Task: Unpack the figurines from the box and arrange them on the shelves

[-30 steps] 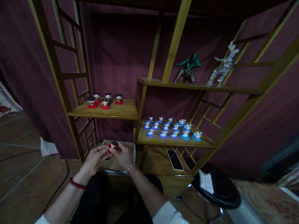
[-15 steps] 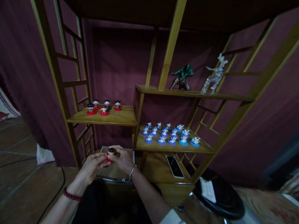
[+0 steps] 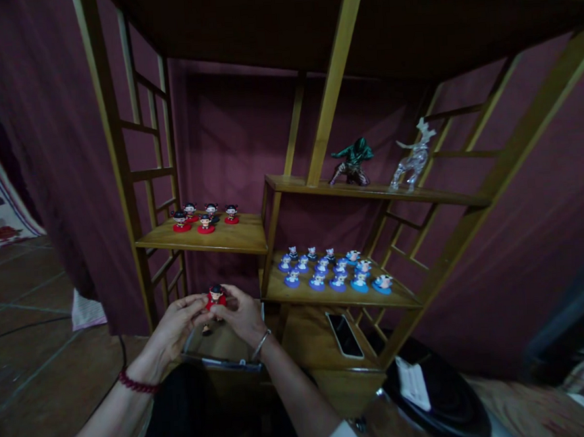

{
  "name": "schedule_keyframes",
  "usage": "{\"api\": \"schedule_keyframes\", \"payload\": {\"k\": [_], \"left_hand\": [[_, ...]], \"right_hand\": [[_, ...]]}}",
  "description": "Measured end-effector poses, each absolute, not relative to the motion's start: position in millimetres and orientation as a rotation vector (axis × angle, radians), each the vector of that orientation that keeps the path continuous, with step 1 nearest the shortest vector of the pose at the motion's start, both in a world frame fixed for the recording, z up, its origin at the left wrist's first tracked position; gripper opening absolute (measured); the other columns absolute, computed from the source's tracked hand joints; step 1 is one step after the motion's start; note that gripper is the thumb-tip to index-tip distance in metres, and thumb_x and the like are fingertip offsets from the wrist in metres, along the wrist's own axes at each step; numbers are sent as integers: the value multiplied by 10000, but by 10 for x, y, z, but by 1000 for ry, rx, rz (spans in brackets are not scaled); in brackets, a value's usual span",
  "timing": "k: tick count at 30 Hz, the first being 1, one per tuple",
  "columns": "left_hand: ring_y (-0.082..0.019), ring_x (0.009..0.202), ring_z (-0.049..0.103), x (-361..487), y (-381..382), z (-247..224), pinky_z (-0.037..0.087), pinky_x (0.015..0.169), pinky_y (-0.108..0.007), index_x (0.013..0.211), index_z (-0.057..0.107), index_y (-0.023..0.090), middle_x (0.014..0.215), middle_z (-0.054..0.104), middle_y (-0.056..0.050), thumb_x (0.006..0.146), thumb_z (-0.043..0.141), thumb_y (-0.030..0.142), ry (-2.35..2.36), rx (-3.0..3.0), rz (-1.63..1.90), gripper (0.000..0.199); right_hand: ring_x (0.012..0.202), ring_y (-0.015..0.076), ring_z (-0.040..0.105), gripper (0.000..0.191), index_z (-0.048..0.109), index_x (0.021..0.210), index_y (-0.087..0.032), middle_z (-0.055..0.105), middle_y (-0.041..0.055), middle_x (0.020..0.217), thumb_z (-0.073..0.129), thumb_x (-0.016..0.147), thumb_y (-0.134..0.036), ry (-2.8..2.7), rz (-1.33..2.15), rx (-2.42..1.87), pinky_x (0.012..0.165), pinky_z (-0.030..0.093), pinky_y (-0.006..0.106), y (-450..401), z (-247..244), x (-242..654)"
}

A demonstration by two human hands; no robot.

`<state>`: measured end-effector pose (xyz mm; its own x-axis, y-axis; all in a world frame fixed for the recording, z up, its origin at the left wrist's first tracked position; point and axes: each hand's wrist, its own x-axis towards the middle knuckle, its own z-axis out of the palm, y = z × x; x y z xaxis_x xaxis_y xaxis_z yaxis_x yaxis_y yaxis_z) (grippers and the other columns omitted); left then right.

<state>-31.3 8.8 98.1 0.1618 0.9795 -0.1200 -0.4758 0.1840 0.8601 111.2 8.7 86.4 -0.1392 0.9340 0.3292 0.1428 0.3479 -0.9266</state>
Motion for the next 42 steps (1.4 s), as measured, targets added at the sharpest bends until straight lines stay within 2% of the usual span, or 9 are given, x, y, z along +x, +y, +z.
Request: {"api": "schedule_keyframes", "payload": {"k": [6,12,18,22,31,42], "left_hand": [[-109,589,632,-320,36,1139,542,600,-213,752,621,83,718,672,-67,733,572,47,810,765,1201,63],[-123,634,641,-327,31,1210,539,616,-215,788,617,84,763,676,-84,710,611,66,816,820,1226,80],[-104,587,623,-365,-21,1396,527,561,-194,809,622,90,736,672,-63,703,631,98,813,897,1258,107],[-98,565,619,-397,-17,1511,516,534,-174,836,624,77,700,669,-59,720,602,88,811,973,1259,118],[-105,576,623,-404,80,1694,513,564,-204,876,588,72,692,660,-48,679,634,86,770,1114,1372,203],[-87,554,608,-335,111,1914,505,556,-202,841,553,86,650,626,-7,713,556,50,786,1176,1422,134]], "right_hand": [[883,174,600,388,603,1039,-201,635,37,974,671,677,-324,-1681,765,-997,788,504,303,71,930,1157],[944,156,570,270,642,955,-199,593,35,993,650,703,-296,-1772,663,-938,822,486,261,48,1113,1168],[829,143,613,389,597,1038,-192,641,25,969,671,676,-311,-1711,713,-923,783,509,289,43,1279,1117],[776,136,622,390,599,1025,-191,660,14,936,682,662,-307,-1693,680,-945,743,518,281,56,1387,1092],[836,149,623,325,604,987,-194,660,13,944,656,696,-330,-1714,664,-878,768,506,273,140,1645,1098],[786,128,621,344,590,1010,-169,661,26,925,649,700,-306,-1740,479,-945,697,508,231,235,1879,1146]]}}
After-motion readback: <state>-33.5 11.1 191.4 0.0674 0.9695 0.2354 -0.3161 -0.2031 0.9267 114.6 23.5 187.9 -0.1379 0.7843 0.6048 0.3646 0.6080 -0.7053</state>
